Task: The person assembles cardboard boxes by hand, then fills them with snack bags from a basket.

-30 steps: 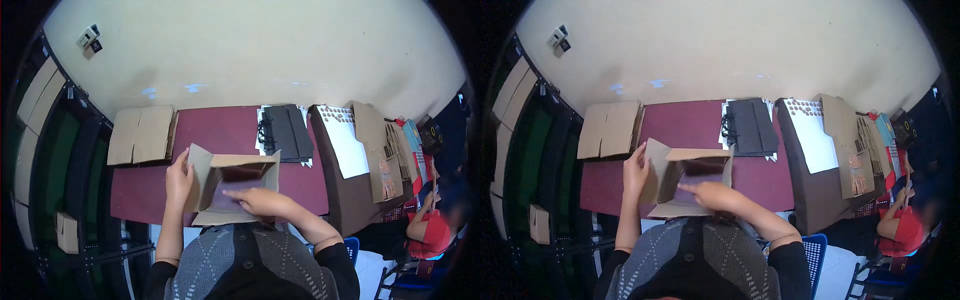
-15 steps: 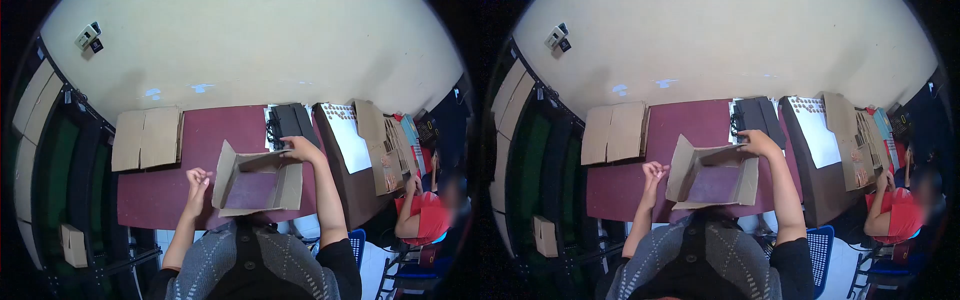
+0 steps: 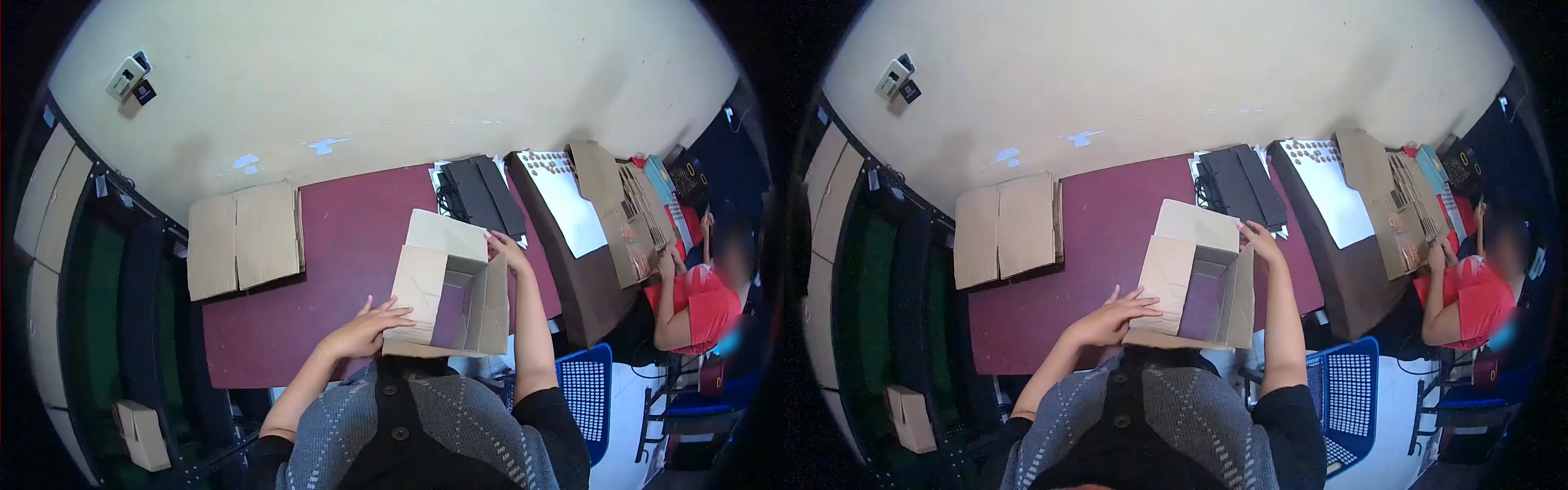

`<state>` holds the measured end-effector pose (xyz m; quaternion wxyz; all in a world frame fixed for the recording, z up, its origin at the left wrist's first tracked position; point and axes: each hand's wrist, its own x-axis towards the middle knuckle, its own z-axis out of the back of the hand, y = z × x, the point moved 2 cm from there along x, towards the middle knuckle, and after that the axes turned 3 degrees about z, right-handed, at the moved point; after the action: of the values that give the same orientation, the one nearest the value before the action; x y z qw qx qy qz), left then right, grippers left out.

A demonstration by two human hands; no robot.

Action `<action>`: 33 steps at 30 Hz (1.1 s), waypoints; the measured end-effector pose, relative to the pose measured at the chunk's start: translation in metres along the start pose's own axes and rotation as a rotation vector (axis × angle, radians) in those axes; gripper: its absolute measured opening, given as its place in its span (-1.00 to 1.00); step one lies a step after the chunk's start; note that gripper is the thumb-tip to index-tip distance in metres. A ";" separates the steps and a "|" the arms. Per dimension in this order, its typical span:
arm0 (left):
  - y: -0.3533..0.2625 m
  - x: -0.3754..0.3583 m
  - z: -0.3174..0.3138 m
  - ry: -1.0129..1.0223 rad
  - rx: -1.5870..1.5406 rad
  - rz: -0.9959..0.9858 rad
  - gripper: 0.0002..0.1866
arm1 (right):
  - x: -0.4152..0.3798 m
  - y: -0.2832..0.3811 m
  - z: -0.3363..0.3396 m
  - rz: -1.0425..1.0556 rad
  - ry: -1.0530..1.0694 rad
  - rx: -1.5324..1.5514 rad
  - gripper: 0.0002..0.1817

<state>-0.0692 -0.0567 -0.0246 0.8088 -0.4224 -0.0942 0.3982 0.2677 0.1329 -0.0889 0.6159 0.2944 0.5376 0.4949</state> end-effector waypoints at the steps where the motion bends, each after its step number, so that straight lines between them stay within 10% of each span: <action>1: -0.003 -0.003 0.002 0.051 0.051 0.029 -0.21 | 0.000 -0.020 0.003 0.025 -0.049 0.135 -0.27; 9: 0.026 0.008 -0.010 -0.170 -0.084 -0.020 -0.48 | -0.089 -0.113 0.002 0.042 -0.162 0.130 -0.50; 13: 0.029 0.011 -0.025 -0.595 -0.369 0.078 -0.10 | -0.147 -0.076 -0.023 0.061 -0.229 0.244 -0.48; 17: 0.052 0.027 -0.047 -0.275 -0.901 0.081 -0.01 | -0.156 -0.083 -0.054 0.107 -0.141 0.716 -0.30; 19: 0.048 0.024 -0.039 -0.268 -0.882 0.080 -0.05 | -0.172 -0.037 -0.094 0.376 -0.165 0.116 -0.17; 27: 0.075 -0.005 0.071 -0.376 -0.410 -0.016 -0.36 | -0.178 -0.018 -0.174 0.467 -0.197 -0.039 0.11; 33: 0.116 -0.017 0.119 -0.208 -0.532 0.055 -0.47 | -0.197 0.015 -0.215 0.599 0.035 -0.234 -0.36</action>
<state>-0.2037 0.0408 -0.0349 0.6444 -0.5791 -0.2664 0.4224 0.0711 -0.0811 -0.0556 0.4632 0.3584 0.3768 0.7176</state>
